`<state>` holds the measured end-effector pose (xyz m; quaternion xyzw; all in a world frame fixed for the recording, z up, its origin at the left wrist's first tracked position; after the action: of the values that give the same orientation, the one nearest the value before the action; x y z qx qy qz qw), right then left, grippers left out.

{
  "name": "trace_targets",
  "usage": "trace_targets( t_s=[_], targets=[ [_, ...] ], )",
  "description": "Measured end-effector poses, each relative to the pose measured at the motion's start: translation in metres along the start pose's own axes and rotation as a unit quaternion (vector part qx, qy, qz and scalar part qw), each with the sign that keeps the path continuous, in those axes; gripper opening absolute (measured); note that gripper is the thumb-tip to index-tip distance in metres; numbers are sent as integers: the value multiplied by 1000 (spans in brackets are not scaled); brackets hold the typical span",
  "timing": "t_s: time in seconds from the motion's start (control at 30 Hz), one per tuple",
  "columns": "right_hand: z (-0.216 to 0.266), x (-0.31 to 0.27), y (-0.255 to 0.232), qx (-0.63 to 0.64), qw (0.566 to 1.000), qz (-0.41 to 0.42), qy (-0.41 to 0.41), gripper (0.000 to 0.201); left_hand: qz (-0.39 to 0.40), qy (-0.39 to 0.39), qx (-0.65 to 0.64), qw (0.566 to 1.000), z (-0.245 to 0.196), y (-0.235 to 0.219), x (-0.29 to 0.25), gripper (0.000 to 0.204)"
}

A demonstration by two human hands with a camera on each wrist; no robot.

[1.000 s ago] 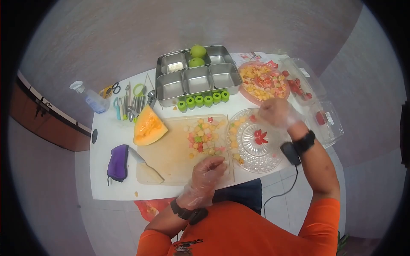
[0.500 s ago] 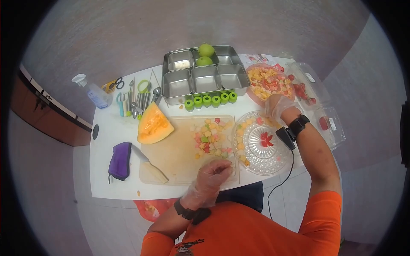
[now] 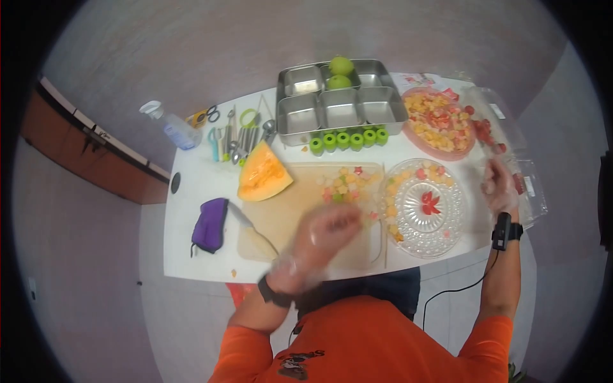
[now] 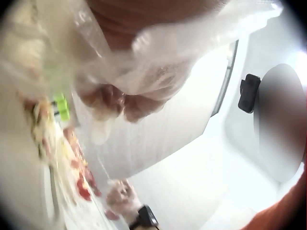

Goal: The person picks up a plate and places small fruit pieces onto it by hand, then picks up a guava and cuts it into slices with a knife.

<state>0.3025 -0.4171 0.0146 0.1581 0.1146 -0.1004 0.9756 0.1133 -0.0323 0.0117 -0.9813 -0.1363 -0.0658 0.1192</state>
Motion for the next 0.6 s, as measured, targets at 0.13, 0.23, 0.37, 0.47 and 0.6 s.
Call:
trace_targets(
  t_s=[0.13,0.23,0.37,0.47,0.6],
  targets=[
    [-40,13,-47,149,987,-26,54,28,42,3,217,975,-27,-26,76,29],
    [-51,23,-64,187,980,-18,62,28,124,12,373,920,-11,-20,118,37],
    [-58,22,-68,193,980,20,34,25,206,70,442,870,6,5,144,37],
    [-62,25,-76,194,976,102,19,25,251,17,480,840,-7,25,145,31],
    [-62,26,-72,175,982,71,17,25,263,26,539,800,-6,38,146,29]
  ],
)
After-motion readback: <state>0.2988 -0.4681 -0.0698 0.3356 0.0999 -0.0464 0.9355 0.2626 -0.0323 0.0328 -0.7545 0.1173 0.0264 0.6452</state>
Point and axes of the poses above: each hand's wrist, its own x-axis towards the middle knuckle, its own y-axis out of the palm, z = x × y, the point moved 2 cm from there along x, towards the middle knuckle, and after that the axes turned 9 degrees about -z, right-handed, at the moved point
